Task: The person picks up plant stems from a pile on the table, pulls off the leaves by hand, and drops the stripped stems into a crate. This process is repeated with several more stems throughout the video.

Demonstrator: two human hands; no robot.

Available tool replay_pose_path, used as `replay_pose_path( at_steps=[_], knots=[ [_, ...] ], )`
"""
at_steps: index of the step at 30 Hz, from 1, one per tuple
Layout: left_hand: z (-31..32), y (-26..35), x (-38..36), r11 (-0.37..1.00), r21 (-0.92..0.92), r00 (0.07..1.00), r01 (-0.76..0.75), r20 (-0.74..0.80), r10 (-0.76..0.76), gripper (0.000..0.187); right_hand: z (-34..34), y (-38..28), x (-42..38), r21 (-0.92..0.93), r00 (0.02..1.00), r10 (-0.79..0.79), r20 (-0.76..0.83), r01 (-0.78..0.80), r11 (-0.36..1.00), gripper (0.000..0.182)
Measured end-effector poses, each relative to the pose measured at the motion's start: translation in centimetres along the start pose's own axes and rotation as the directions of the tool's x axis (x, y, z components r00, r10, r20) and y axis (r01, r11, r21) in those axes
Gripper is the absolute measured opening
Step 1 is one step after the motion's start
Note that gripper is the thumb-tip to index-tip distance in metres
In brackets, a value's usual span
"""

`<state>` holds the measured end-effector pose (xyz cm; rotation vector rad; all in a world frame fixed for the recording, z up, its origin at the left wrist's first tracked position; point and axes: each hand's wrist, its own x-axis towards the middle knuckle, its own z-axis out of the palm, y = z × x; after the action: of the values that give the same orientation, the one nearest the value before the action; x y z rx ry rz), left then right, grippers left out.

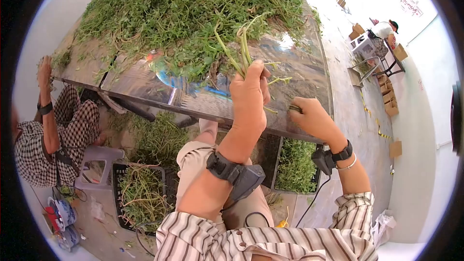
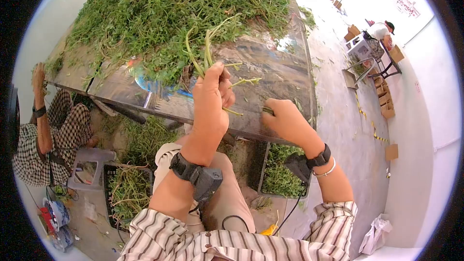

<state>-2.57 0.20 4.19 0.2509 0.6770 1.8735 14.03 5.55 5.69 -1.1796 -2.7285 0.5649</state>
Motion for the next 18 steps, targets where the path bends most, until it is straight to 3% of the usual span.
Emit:
replay_pose_path(
  at_steps=[5,7,8,10,13,16,17,18],
  knots=[
    [0.1,0.0,-0.2,1.0,-0.009,0.999,0.004,0.038,-0.004,0.023,-2.8,1.6,-4.1,0.072,0.972,0.085,-0.218,-0.07,0.995,0.021],
    [0.1,-0.2,-0.2,1.0,-0.016,1.0,0.016,0.004,-0.016,0.023,-3.9,2.5,-6.6,0.285,0.88,0.34,-0.331,-0.25,0.925,0.02],
    [0.2,-0.2,-0.2,1.0,-0.021,1.0,0.016,0.007,-0.016,0.023,-4.3,3.4,-7.8,0.28,0.88,0.338,-0.334,-0.25,0.927,0.02],
    [0.3,-0.3,-0.3,1.0,0.012,1.0,0.021,0.017,-0.021,0.024,-4.8,6.1,-10.1,0.209,0.784,0.459,-0.418,-0.408,0.888,0.017],
    [0.3,-0.6,-0.4,0.999,0.016,0.999,0.029,0.028,-0.03,0.024,-4.1,10.7,-13.1,0.131,0.747,0.518,-0.417,-0.514,0.848,0.019],
    [0.5,-0.9,-0.6,0.999,0.05,0.999,0.012,0.037,-0.013,0.023,-2.0,15.4,-15.6,-0.034,0.828,0.388,-0.405,-0.438,0.898,0.024],
    [0.6,-0.9,-0.6,0.999,0.049,0.999,0.007,0.037,-0.009,0.023,-1.8,16.4,-16.0,-0.241,0.887,0.232,-0.398,-0.345,0.907,0.027],
    [0.7,-1.1,-0.7,0.998,0.059,1.0,0.01,0.022,-0.011,0.023,-2.2,15.6,-15.5,-0.24,0.888,0.228,-0.399,-0.341,0.909,0.027]
  ],
)
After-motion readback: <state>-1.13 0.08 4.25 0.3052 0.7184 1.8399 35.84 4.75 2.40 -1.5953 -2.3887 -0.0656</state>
